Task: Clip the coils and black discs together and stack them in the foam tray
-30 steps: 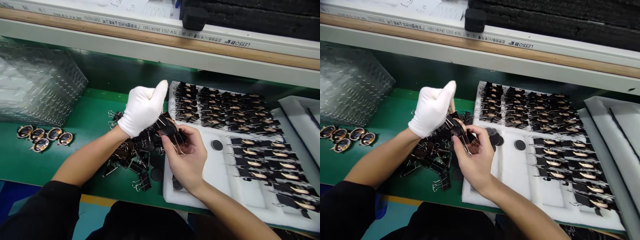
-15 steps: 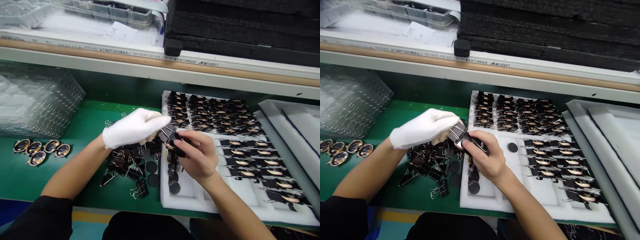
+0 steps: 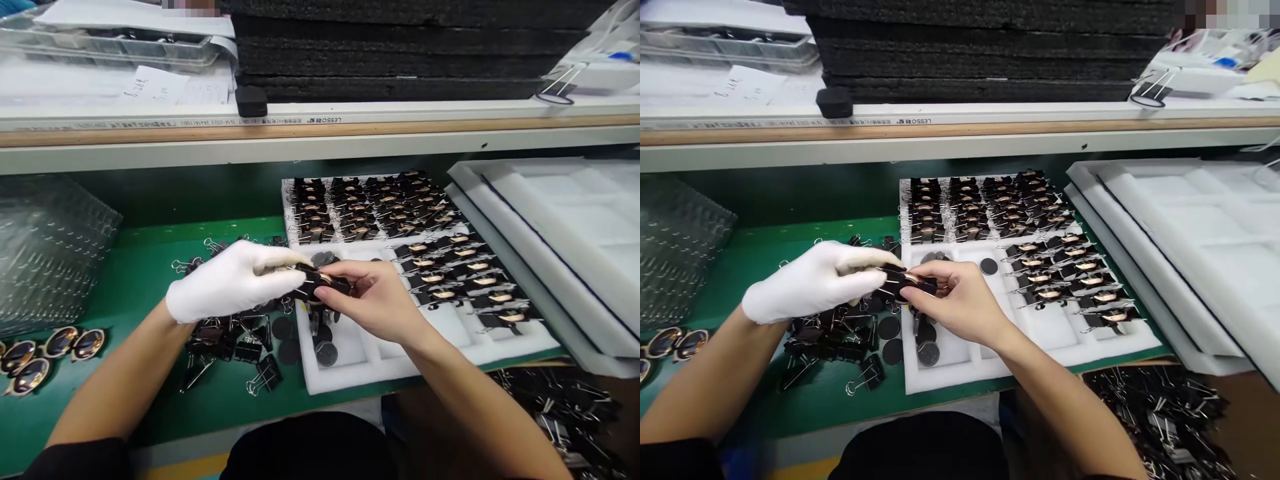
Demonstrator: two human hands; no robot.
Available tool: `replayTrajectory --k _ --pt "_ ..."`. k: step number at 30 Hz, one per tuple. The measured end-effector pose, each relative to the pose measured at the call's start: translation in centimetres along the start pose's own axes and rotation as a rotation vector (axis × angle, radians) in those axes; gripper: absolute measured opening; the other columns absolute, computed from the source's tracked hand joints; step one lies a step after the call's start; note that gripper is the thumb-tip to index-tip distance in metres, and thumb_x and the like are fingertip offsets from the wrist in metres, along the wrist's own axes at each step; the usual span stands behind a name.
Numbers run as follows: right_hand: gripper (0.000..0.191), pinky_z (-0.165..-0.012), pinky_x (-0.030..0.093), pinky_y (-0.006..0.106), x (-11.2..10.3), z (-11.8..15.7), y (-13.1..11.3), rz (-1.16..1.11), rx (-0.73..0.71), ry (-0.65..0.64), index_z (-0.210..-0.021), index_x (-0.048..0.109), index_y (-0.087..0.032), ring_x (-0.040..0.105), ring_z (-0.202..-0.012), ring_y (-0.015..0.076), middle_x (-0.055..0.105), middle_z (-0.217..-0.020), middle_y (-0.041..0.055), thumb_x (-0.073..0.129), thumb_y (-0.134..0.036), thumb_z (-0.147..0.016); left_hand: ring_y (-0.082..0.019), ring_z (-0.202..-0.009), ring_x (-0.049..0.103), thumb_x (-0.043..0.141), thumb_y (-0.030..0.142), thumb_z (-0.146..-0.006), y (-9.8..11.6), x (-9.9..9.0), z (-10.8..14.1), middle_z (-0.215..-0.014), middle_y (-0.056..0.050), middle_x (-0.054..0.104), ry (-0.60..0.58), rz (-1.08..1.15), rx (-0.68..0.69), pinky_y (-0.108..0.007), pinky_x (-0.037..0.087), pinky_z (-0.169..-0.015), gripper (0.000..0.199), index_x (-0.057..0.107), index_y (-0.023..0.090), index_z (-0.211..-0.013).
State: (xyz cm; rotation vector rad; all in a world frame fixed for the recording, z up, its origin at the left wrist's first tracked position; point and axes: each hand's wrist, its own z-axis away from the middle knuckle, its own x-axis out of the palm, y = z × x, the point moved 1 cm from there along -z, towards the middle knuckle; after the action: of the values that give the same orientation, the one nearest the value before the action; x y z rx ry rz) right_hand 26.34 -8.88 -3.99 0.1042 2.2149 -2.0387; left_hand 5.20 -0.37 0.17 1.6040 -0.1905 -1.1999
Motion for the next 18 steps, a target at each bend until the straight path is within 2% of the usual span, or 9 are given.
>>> replayTrajectory --k 5,7,12,15,18 --pt "0.017 -0.055 0.058 0.026 0.0 0.2 -0.3 -0.152 0.046 0.086 -0.093 0.082 -0.021 0.072 -0.067 0.0168 0.080 -0.085 0.0032 0.085 -0.029 -0.078 -0.012 -0.048 0.055 0.057 0.046 -0.097 0.9 1.0 0.3 -0.054 0.004 0.060 0.118 0.046 -0.081 -0.020 0.042 -0.044 0.032 0.078 0.028 -0.114" --pt "0.021 -0.053 0.058 0.026 0.0 0.1 -0.4 -0.202 0.083 0.083 -0.092 0.082 -0.020 0.071 -0.064 0.0162 0.079 -0.082 0.0029 0.088 -0.029 -0.075 -0.013 -0.047 0.057 0.056 0.046 -0.098 1.1 1.2 0.4 -0.053 0.004 0.060 0.154 0.050 -0.097 -0.020 0.043 -0.044 0.034 0.077 0.027 -0.117" --pt "0.019 -0.050 0.053 0.024 0.0 0.2 -0.6 -0.221 0.100 -0.002 -0.091 0.082 -0.019 0.066 -0.059 0.0135 0.077 -0.077 0.0022 0.088 -0.030 -0.077 -0.011 -0.043 0.052 0.056 0.047 -0.098 1.1 0.7 0.6 -0.051 0.005 0.058 0.080 -0.002 -0.094 -0.020 0.039 -0.040 0.036 0.077 0.026 -0.119" --pt "0.020 -0.051 0.053 0.025 0.1 0.2 -0.6 -0.202 0.086 0.037 -0.092 0.081 -0.018 0.067 -0.062 0.0147 0.077 -0.080 0.0027 0.086 -0.031 -0.078 -0.011 -0.045 0.056 0.054 0.048 -0.099 1.3 0.4 0.5 -0.051 0.005 0.059 0.083 -0.014 -0.097 -0.019 0.043 -0.044 0.038 0.076 0.024 -0.119" --pt "0.014 -0.064 0.056 0.028 0.0 0.5 -0.8 -0.076 0.011 0.038 -0.096 0.077 -0.019 0.069 -0.074 0.0162 0.076 -0.088 0.0029 0.079 -0.027 -0.085 -0.012 -0.051 0.060 0.050 0.049 -0.101 1.6 0.7 0.7 -0.060 0.004 0.065 0.074 -0.107 -0.125 -0.020 0.047 -0.050 0.041 0.071 0.026 -0.127"
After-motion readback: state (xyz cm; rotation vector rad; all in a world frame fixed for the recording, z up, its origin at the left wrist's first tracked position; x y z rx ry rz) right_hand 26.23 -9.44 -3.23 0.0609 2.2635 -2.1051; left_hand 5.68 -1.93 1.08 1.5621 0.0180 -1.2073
